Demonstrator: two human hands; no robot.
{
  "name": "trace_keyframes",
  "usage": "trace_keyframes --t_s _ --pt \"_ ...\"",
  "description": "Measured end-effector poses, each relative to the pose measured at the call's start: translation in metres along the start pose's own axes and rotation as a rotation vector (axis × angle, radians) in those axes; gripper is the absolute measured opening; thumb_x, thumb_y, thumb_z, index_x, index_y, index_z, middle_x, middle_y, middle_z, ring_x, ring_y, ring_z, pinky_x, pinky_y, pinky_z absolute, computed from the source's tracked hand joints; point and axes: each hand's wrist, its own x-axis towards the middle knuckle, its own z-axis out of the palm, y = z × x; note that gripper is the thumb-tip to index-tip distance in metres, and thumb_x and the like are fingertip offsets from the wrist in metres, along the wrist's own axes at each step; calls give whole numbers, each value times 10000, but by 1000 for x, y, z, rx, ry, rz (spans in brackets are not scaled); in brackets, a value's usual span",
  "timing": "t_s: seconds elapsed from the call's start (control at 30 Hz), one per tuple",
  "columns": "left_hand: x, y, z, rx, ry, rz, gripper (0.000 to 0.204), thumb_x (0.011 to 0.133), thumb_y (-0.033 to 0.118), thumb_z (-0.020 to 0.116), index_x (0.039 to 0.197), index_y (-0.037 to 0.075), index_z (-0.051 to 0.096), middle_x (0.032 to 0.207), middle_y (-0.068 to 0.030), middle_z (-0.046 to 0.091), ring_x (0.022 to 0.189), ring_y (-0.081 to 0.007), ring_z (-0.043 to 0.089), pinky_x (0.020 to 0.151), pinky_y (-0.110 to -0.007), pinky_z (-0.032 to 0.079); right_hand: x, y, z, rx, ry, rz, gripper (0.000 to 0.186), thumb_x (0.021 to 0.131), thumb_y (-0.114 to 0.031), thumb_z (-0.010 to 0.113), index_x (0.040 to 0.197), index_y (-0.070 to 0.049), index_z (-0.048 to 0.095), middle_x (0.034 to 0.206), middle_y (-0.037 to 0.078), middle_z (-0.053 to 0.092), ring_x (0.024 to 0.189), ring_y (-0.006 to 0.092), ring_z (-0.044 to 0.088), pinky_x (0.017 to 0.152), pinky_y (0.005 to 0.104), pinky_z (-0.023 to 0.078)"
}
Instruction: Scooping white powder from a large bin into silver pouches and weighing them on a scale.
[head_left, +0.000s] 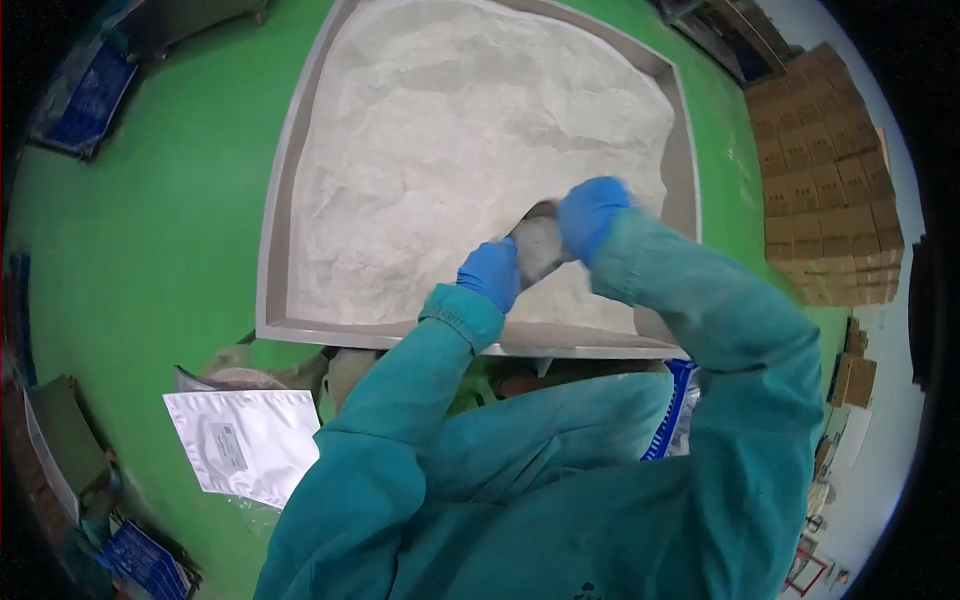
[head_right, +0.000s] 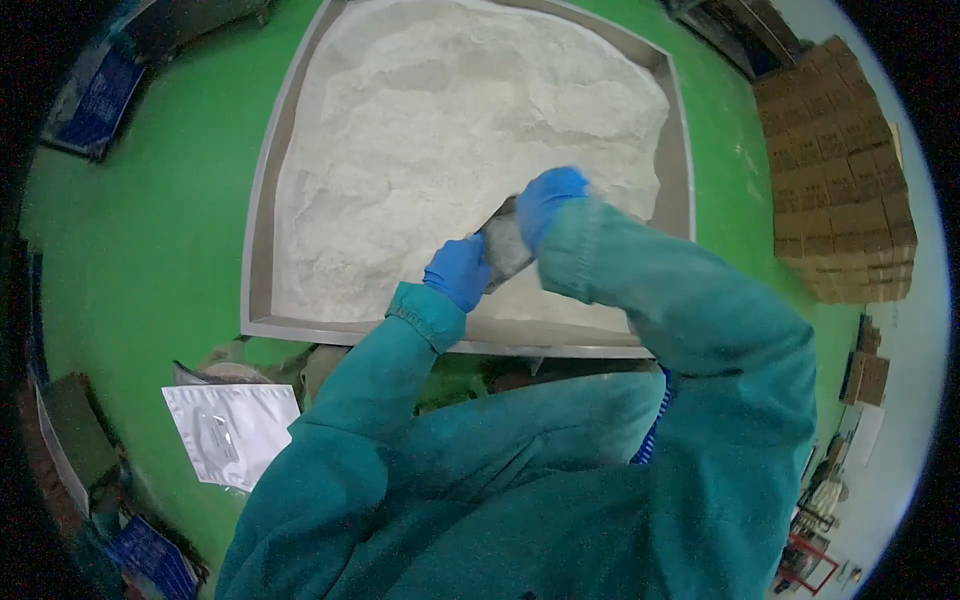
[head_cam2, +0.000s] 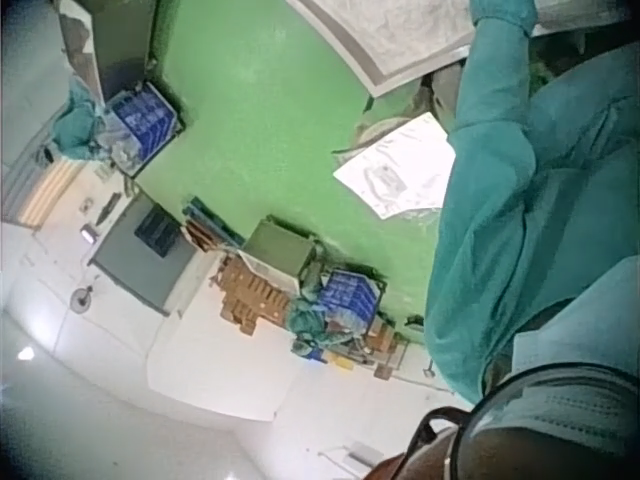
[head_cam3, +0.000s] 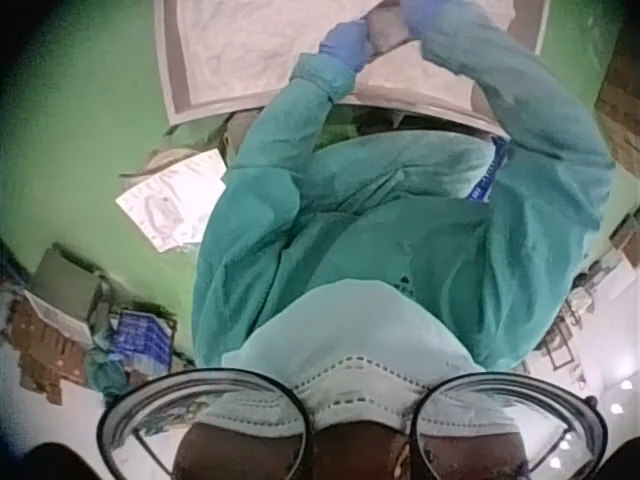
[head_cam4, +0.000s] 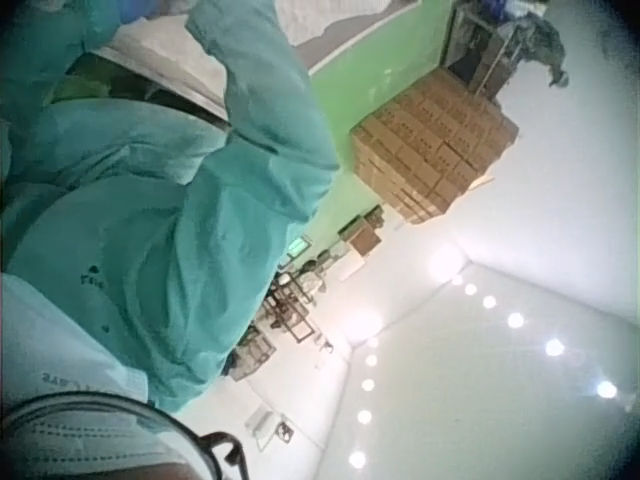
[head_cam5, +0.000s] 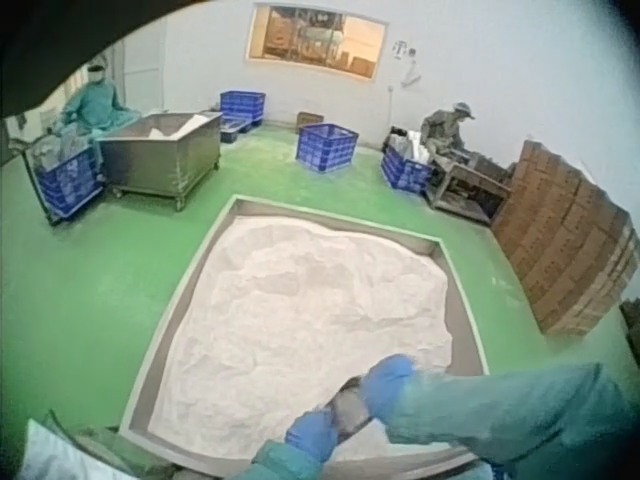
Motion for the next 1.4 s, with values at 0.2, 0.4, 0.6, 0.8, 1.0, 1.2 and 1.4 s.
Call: trace_keyframes --t_s 0.2,0.4,0.6,0.8,1.0,1.2,1.4 --pt "-26 -5 2 67 -68 63 336 760 104 534 1091 47 532 779 -176 611 711 -342 600 616 -453 475 91 81 31 96 250 237 221 782 -267 540 838 -119 694 872 115 664 774 290 646 667 411 498" --pt "-44 6 -11 34 -111 102 411 788 106 512 1191 38 465 715 -167 594 669 -335 601 586 -439 478 252 -68 261 508 44 -305 385 813 -382 464 957 -83 659 1036 156 621 957 312 596 837 427 455" --pt "-39 -3 -30 71 -43 -4 403 822 148 503 1211 52 459 716 -177 592 658 -347 597 586 -448 475 192 -96 257 1043 75 -94 319 806 -312 451 870 -77 657 889 171 630 857 335 594 785 404 456" --pt "-27 -25 -26 -73 42 -54 317 822 166 496 1113 56 557 857 -201 615 768 -379 591 682 -467 471 50 56 95 772 169 35 345 804 -345 458 808 -71 668 832 155 639 771 346 600 723 411 467" --pt "-20 -32 -28 -30 82 -63 330 804 179 509 1103 53 570 903 -196 620 844 -371 586 759 -460 466 -4 31 6 388 165 -125 232 746 -237 506 753 -84 681 795 148 647 702 331 611 665 430 477" --pt "-16 -38 -30 14 109 -49 277 804 173 497 1035 45 583 864 -195 623 800 -371 595 711 -454 483 14 -39 -18 71 102 -133 201 763 -250 550 805 -124 700 820 129 664 770 290 649 665 405 503" --pt "-46 -12 -13 88 -104 168 295 827 106 458 1100 1 499 767 -172 615 670 -338 606 585 -447 479 103 80 13 135 163 252 260 814 -258 492 886 -100 686 933 93 663 845 276 643 699 403 501"
